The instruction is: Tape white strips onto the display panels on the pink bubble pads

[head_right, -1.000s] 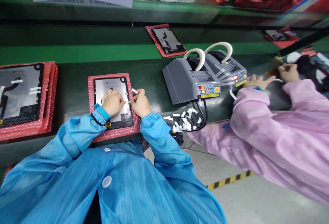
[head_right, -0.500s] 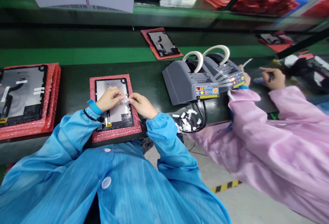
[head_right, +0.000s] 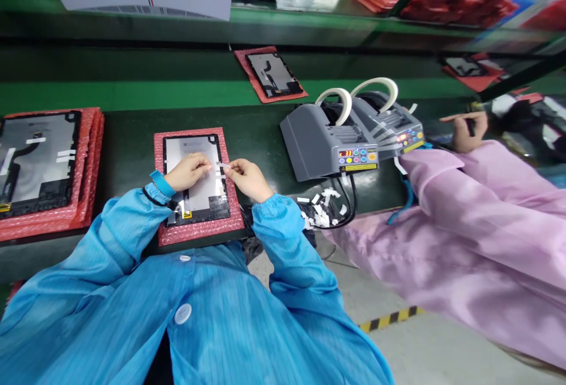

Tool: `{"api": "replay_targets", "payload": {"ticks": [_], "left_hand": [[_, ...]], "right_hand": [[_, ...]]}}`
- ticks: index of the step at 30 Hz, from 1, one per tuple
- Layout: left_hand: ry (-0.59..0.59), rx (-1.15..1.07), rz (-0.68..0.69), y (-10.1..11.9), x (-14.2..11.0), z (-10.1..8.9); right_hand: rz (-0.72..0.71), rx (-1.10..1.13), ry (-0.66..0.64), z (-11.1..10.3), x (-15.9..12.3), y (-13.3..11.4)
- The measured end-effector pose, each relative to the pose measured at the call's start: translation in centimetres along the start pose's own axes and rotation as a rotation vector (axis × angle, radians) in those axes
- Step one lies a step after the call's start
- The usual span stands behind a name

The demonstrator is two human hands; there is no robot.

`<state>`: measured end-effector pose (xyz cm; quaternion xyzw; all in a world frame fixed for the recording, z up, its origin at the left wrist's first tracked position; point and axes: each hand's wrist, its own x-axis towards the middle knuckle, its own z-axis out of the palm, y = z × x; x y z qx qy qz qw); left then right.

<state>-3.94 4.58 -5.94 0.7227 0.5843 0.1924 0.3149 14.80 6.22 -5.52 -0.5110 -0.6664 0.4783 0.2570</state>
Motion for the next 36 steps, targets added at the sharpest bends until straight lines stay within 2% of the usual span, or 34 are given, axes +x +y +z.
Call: {"api": "replay_targets", "payload": {"ticks": [8,11,18,22,26,31,36], "left_hand": [[0.080,0.067,-0.071,1.6,-0.6,-0.8],[0.074,0.088,-0.062,2.0,-0.7,-0.8],[0.065,0.000,-0.050,0.7,-0.1,-0.3],[0.067,-0.009,-0.061,0.5,-0.1,-0.2],[0.067,0.015,-0.103,1.1,-0.3,-0.1],[0.080,0.124,-0.269,2.2,-0.2,0.4],[0.081,0.181,-0.272,2.6,-0.2,0.9]], "right_hand": [[-0.050,-0.045,-0.055,0.2,0.1,-0.7],[-0.061,-0.083,-0.071,0.1,0.1,-1.0],[0.016,0.029,0.008,0.0,0.1,-0.5],[-0.020,0.049,-0.007,0.1,0.0,-0.5],[-0.051,-0.068,-0.021,0.4,0.4,-0.5],[-0.086,-0.314,0.039,1.1,1.5,0.3],[-0.172,-0.497,0.103,1.8,1.9,1.4]]}}
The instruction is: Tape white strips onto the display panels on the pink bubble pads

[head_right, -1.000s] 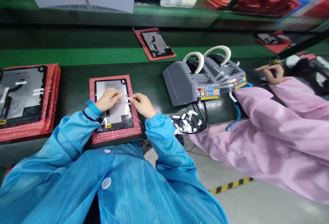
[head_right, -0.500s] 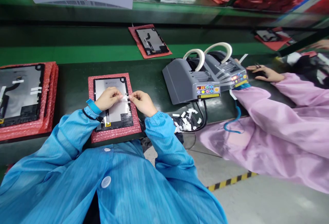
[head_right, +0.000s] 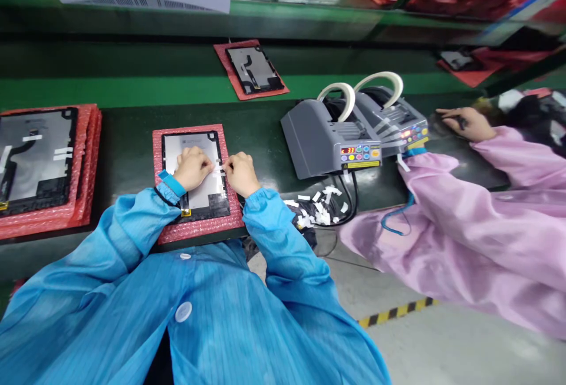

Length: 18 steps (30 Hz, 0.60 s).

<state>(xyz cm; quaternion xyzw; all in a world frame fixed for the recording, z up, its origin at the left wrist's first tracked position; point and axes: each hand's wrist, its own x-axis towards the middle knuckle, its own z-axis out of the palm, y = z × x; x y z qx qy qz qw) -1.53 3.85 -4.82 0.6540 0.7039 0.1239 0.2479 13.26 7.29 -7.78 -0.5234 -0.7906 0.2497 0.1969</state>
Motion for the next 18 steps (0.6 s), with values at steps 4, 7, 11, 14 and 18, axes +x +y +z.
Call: {"api": "replay_targets", "payload": {"ticks": [4,7,11,14,18], "left_hand": [[-0.009,0.021,0.005,-0.05,-0.08,0.07],[-0.008,0.032,0.009,-0.04,-0.10,0.04],[-0.008,0.040,0.015,0.11,-0.15,0.10],[0.020,0.049,0.010,0.10,-0.21,0.22],[0.083,0.035,-0.017,-0.21,-0.32,0.37]], "right_hand": [[-0.011,-0.025,-0.002,0.32,-0.21,0.38],[-0.012,-0.038,-0.009,0.47,-0.25,0.46],[0.008,-0.064,-0.007,0.77,-0.08,0.46],[0.014,-0.061,0.016,0.58,0.05,0.51],[0.037,-0.043,0.071,-0.16,-0.94,0.30]]}}
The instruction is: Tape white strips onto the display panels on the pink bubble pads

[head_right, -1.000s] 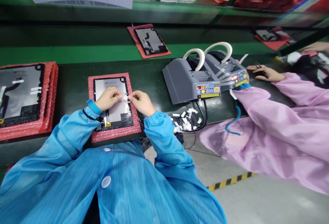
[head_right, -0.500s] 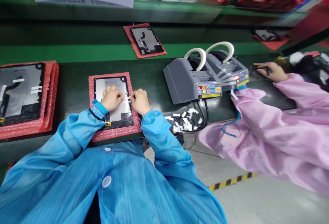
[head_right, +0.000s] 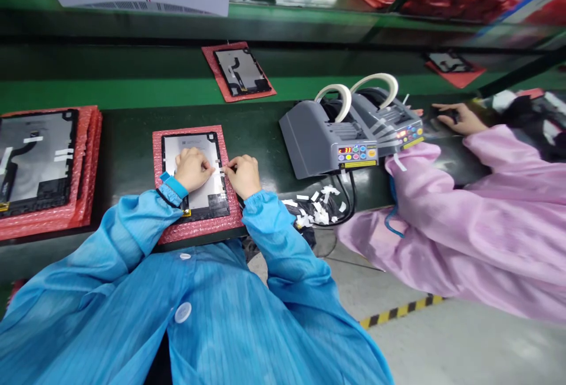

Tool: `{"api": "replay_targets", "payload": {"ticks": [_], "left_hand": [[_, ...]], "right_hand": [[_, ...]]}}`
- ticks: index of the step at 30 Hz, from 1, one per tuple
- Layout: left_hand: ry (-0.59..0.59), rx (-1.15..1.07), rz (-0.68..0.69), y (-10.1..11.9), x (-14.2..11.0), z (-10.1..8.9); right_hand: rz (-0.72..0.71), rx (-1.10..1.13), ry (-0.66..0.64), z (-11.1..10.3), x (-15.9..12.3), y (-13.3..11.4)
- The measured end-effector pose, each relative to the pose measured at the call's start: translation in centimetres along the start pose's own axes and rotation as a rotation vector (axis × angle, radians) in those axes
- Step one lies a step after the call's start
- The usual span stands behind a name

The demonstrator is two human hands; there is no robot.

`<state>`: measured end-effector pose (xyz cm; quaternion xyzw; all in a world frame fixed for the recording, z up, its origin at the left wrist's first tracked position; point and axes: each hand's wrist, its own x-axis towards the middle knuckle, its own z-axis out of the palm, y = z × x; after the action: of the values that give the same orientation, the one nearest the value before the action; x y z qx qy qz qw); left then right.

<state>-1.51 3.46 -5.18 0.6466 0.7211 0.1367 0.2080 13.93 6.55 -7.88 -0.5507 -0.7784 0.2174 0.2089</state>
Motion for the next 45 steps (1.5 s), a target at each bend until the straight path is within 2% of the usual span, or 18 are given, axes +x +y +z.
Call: {"api": "replay_targets", "payload": {"ticks": [5,8,11,14,16,18,21,24,27,30,32,35,38,40,42,45], "left_hand": [[0.036,-0.001,-0.020,0.1,0.2,0.2],[0.029,0.017,-0.020,-0.4,0.0,-0.4],[0.108,0.091,-0.069,-2.6,-1.4,-2.2],[0.172,0.231,-0.241,-5.4,-4.0,-4.0],[0.113,0.285,-0.323,-6.4,-5.5,-4.5],[0.040,0.292,-0.324,-6.5,-6.4,-4.3],[-0.004,0.261,-0.283,-6.0,-6.5,-3.7],[0.021,0.211,-0.260,-5.8,-6.2,-3.3],[0.076,0.140,-0.245,-6.0,-6.5,-2.9],[0.138,-0.058,-0.236,-6.5,-7.5,-3.4],[0.192,-0.276,-0.234,-7.2,-8.4,-4.9],[0.396,-0.468,-0.217,-9.9,-9.9,-9.9],[0.643,-0.407,-0.224,-14.4,-11.4,-16.4],[0.674,-0.395,-0.304,-17.8,-11.9,-19.8],[0.657,-0.347,-0.403,-20.8,-12.0,-21.5],[0.587,-0.206,-0.562,-23.3,-11.8,-21.1]], "right_hand": [[-0.134,-0.101,0.015,0.7,-3.0,-0.8],[-0.150,-0.161,0.004,1.1,-3.7,-0.7],[-0.079,-0.127,-0.009,0.3,-3.1,-0.1],[0.082,-0.116,0.015,-0.6,-2.0,-0.2],[0.133,-0.139,-0.012,-0.7,-1.4,-0.8],[0.146,-0.119,-0.051,-0.5,-1.0,-1.6],[0.248,0.148,-0.050,-0.1,-0.6,-2.5],[0.399,0.699,-0.117,-0.3,-0.6,-3.0],[0.383,1.075,-0.271,-1.0,-1.1,-3.7],[0.308,1.153,-0.291,-2.1,-1.5,-5.0],[0.259,1.144,-0.294,-2.6,-1.0,-6.7],[0.121,1.160,-0.350,-1.6,0.9,-11.3],[-0.016,1.240,-0.409,1.4,3.4,-17.9],[-0.012,1.266,-0.428,4.2,4.6,-22.1],[0.043,1.193,-0.487,6.9,5.3,-25.1],[0.071,0.895,-0.690,9.8,5.8,-26.2]]}}
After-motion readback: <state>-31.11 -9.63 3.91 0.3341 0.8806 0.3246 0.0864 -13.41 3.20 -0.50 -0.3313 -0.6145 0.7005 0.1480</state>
